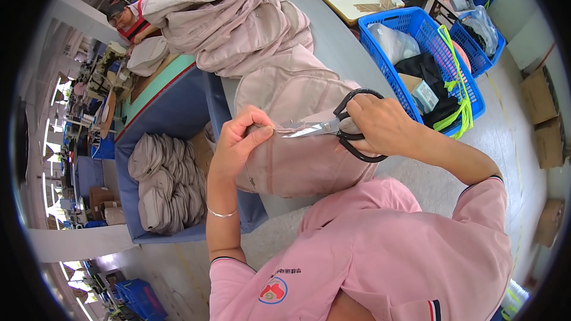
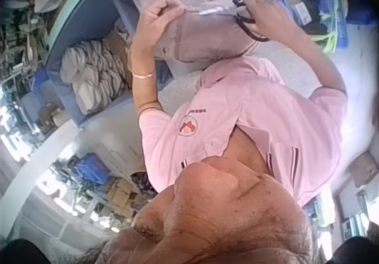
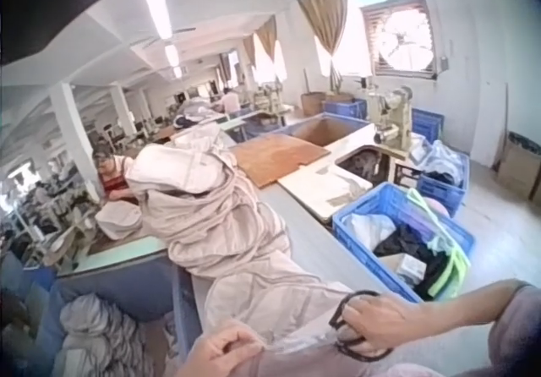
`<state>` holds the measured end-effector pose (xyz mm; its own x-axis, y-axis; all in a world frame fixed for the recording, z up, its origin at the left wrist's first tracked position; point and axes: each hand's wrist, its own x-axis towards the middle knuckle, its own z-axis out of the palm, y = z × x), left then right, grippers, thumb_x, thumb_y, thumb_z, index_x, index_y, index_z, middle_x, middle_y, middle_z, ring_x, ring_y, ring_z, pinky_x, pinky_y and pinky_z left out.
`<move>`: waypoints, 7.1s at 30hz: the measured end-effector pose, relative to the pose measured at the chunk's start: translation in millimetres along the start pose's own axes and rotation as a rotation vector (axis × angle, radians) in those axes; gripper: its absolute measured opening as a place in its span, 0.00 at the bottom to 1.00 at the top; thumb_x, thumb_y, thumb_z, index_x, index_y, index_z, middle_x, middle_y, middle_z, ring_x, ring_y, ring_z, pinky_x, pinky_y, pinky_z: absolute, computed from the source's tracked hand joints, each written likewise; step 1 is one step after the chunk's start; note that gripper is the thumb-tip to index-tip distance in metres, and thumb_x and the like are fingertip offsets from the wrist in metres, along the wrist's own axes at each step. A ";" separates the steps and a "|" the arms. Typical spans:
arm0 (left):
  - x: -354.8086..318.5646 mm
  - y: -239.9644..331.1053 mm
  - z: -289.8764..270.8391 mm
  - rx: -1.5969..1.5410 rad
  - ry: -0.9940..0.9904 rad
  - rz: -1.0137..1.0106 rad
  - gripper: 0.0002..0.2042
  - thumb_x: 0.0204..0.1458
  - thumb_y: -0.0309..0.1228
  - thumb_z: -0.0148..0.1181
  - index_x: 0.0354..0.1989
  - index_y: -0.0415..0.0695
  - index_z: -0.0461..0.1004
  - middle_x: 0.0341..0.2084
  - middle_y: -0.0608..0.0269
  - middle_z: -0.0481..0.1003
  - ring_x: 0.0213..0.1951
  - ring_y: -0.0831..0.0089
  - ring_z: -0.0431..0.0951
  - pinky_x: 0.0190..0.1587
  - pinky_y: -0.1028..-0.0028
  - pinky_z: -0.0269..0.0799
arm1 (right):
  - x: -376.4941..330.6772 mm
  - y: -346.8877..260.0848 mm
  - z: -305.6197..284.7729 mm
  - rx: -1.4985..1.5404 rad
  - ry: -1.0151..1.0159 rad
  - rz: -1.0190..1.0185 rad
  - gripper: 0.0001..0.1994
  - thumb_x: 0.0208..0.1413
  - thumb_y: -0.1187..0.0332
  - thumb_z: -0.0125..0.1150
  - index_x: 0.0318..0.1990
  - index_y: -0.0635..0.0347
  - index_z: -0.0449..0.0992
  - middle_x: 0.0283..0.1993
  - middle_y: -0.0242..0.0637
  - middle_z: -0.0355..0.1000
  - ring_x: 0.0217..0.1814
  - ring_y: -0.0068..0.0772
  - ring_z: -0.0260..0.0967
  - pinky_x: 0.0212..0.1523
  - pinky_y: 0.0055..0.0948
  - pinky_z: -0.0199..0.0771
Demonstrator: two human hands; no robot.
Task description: Trimming excess fabric and thread from backpack components using industrial scissors.
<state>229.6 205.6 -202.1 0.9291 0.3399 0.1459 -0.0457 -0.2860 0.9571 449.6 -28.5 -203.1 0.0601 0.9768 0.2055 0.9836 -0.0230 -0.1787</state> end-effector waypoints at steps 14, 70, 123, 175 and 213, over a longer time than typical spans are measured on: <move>-16.4 -1.4 2.1 -0.108 -0.008 -0.052 0.03 0.59 0.24 0.61 0.35 0.38 0.77 0.33 0.70 0.73 0.38 0.82 0.69 0.46 0.80 0.63 | -6.3 1.2 2.3 -0.042 -0.079 -0.048 0.23 0.45 0.55 0.71 0.34 0.63 0.66 0.30 0.43 0.68 0.33 0.48 0.72 0.31 0.41 0.73; -23.0 -1.1 5.3 -0.088 0.016 -0.186 0.07 0.55 0.23 0.66 0.42 0.40 0.76 0.34 0.75 0.72 0.37 0.86 0.68 0.43 0.84 0.64 | 10.7 -13.0 -10.4 0.013 -0.125 -0.001 0.23 0.49 0.50 0.69 0.36 0.64 0.71 0.31 0.45 0.72 0.35 0.51 0.74 0.34 0.44 0.73; 6.9 -97.3 -2.4 0.447 0.415 -0.283 0.12 0.55 0.37 0.67 0.32 0.38 0.82 0.29 0.59 0.80 0.33 0.69 0.76 0.43 0.71 0.69 | -37.2 49.7 77.8 0.402 0.126 0.370 0.26 0.54 0.48 0.71 0.30 0.66 0.69 0.23 0.47 0.66 0.26 0.46 0.65 0.30 0.41 0.63; -6.7 -61.3 106.4 0.412 0.371 -0.113 0.05 0.50 0.32 0.70 0.32 0.46 0.82 0.30 0.68 0.78 0.35 0.69 0.71 0.49 0.70 0.61 | -73.3 64.0 9.1 0.294 -0.241 0.160 0.35 0.47 0.39 0.72 0.44 0.67 0.72 0.38 0.49 0.73 0.41 0.54 0.74 0.41 0.44 0.74; -18.3 -72.9 99.2 0.296 0.349 -0.024 0.04 0.49 0.30 0.69 0.31 0.46 0.82 0.31 0.68 0.80 0.39 0.69 0.75 0.54 0.67 0.60 | -59.0 44.4 1.7 0.099 -0.433 0.154 0.29 0.50 0.46 0.71 0.36 0.68 0.67 0.25 0.50 0.73 0.26 0.54 0.74 0.27 0.45 0.72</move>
<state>252.4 131.3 -299.3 0.7470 0.6167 0.2484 0.1289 -0.5008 0.8559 489.4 -86.8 -224.8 0.1066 0.9631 -0.2473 0.9468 -0.1743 -0.2705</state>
